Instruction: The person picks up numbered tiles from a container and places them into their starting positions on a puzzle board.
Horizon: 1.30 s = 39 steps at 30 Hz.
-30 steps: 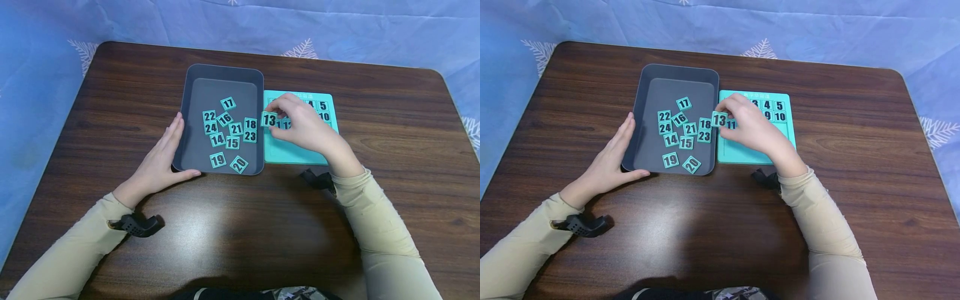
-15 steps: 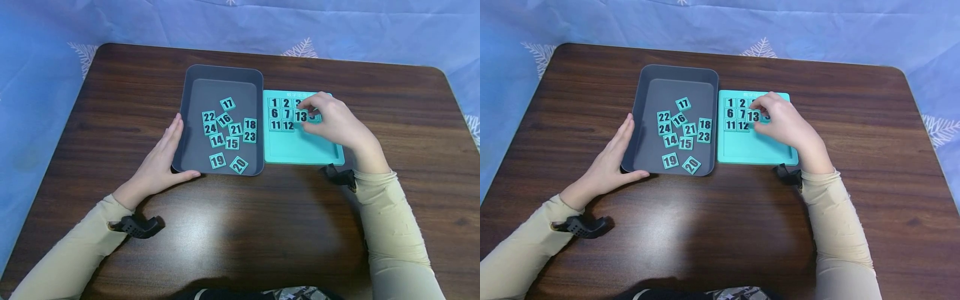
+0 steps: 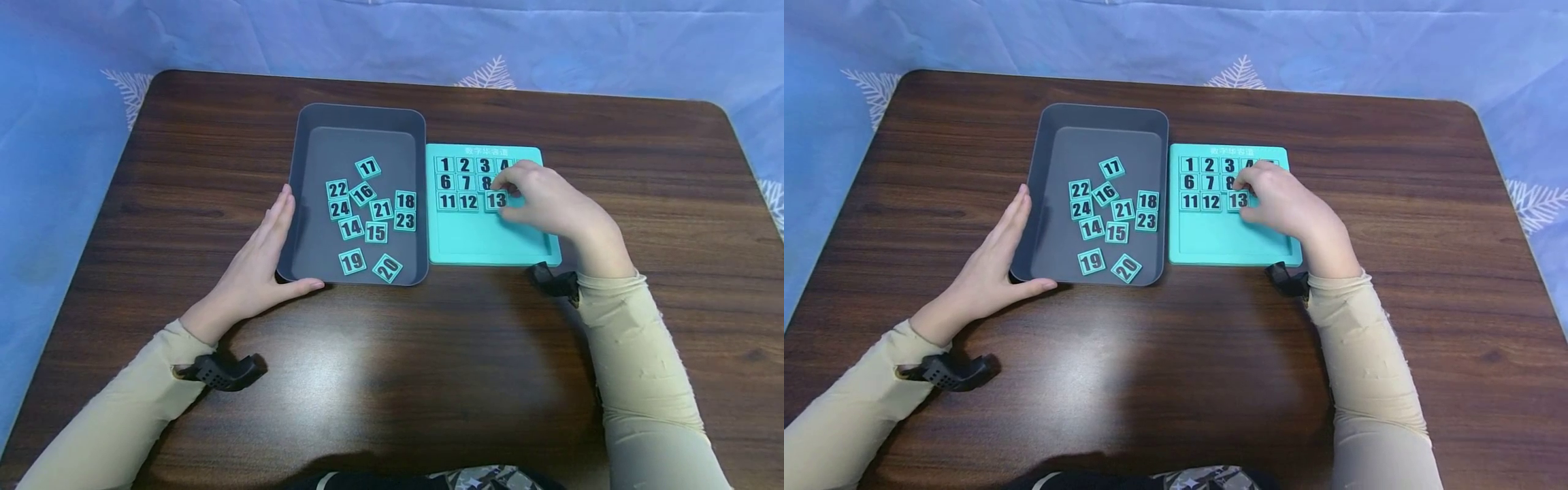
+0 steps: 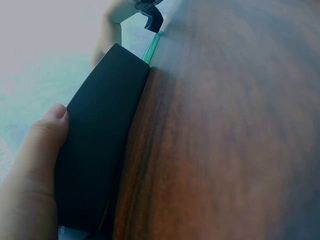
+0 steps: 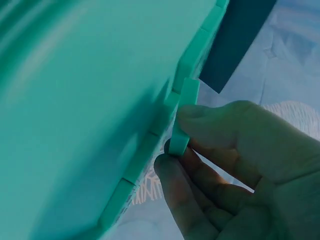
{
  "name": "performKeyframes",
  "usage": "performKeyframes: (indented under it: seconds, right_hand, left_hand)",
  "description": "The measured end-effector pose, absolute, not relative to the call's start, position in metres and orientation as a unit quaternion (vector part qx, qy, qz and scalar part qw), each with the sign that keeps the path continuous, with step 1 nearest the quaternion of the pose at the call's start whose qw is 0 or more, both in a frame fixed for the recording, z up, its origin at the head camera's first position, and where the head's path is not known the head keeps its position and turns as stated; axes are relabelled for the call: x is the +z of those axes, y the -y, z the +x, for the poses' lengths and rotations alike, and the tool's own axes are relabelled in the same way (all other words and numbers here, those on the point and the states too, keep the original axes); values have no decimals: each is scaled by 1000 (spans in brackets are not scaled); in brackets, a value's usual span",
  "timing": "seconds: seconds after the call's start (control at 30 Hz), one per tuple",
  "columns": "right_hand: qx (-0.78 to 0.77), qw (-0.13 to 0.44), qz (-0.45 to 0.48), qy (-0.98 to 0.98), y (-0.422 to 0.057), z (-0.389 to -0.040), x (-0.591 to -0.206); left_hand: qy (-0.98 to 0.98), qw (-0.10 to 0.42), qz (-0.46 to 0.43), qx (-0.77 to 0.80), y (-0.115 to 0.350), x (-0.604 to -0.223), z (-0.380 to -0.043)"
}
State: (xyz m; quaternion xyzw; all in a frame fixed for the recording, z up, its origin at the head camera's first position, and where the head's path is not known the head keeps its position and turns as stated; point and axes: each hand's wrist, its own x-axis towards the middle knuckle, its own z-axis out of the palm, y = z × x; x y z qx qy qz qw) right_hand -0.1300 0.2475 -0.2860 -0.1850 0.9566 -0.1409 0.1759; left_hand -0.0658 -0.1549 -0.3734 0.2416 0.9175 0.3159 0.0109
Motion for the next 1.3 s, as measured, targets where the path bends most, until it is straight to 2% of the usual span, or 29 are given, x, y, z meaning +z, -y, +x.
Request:
performKeyframes:
  seconds: [0.87,1.3]
  right_hand:
    - [-127,148,-188,-963,-242,-132,-298]
    - [-141,152,-185,-961,-240,-131,-300]
  left_hand:
    - [-915,8,245,320,155,-374,-66]
    - [-914,11,244,323,155,-373,-66]
